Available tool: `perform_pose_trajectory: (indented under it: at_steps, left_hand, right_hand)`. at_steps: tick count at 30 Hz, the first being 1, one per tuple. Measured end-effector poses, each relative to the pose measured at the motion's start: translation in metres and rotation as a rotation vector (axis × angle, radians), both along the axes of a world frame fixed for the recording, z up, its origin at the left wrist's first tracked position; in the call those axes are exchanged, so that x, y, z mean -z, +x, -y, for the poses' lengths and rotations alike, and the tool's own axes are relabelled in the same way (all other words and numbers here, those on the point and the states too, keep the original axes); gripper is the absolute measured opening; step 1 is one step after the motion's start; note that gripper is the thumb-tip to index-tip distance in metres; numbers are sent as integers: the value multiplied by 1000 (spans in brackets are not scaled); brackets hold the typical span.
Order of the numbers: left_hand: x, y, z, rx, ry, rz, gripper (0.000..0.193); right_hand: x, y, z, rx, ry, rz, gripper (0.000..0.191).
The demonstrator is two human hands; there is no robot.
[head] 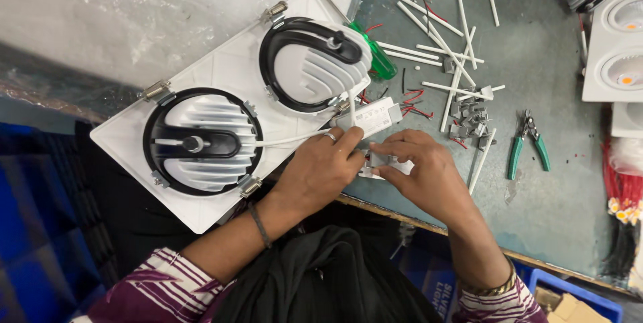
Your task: The person assembles LED light fixtures by stripping wires, connecting them to power drivers, and securing the connections with a screwdriver. They then place the completed units into a blue bin.
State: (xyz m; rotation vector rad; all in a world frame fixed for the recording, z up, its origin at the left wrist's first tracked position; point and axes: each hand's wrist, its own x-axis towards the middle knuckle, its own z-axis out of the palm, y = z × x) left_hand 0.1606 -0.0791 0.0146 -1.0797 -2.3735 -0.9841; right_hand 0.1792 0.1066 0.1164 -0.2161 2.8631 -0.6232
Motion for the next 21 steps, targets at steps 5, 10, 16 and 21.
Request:
perform_pose_trajectory:
  at_steps: [5,10,16,21]
  left_hand:
    - [-2,-1,4,0,23,22,9]
    - [-2,-3,6,16,46,52,9]
    - [-3,-6,7,52,40,91,11]
    - [-3,-10,7,92,19,123,15]
  right_hand:
    - [-8,1,6,-72,37,-36,32]
    - [-11,-1,10,36,90,-7,29]
    - [-10,-18,5,-214,297,-31,19]
    - [-9,-30,2,-237,253,60,20]
